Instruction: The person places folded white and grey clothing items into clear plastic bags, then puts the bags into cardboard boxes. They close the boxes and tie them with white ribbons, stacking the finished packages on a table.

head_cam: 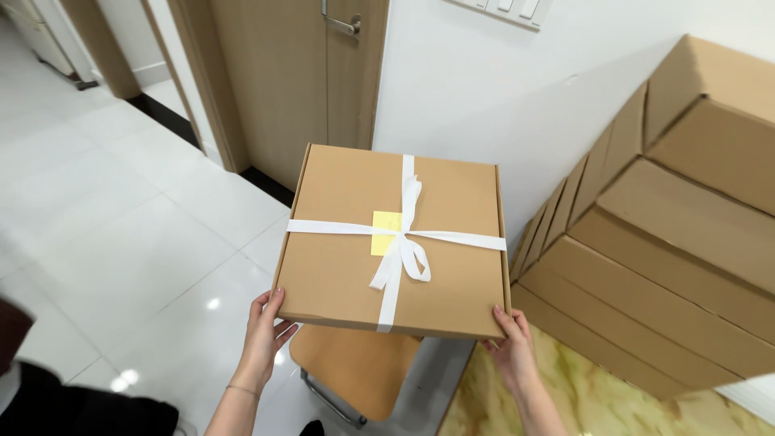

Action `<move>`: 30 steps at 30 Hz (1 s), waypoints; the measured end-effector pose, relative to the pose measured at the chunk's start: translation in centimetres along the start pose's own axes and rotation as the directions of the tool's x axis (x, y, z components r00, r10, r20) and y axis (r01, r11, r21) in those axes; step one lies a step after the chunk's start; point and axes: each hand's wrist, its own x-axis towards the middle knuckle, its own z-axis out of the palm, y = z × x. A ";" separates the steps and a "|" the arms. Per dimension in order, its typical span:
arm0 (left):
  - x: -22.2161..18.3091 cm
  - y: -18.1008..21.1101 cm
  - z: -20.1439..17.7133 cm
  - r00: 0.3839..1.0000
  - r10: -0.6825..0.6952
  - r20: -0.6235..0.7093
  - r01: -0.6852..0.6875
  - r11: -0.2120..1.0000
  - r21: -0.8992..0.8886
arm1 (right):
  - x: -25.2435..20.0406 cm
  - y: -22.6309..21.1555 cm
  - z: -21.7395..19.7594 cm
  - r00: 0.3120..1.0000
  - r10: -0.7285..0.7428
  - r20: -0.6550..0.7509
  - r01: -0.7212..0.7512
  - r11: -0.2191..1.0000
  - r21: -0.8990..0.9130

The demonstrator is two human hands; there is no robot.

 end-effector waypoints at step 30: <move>-23.0 -26.7 5.9 0.840 -0.380 0.388 0.045 0.761 0.648 | -36.8 0.9 -38.4 0.779 0.050 -0.624 0.008 0.996 0.090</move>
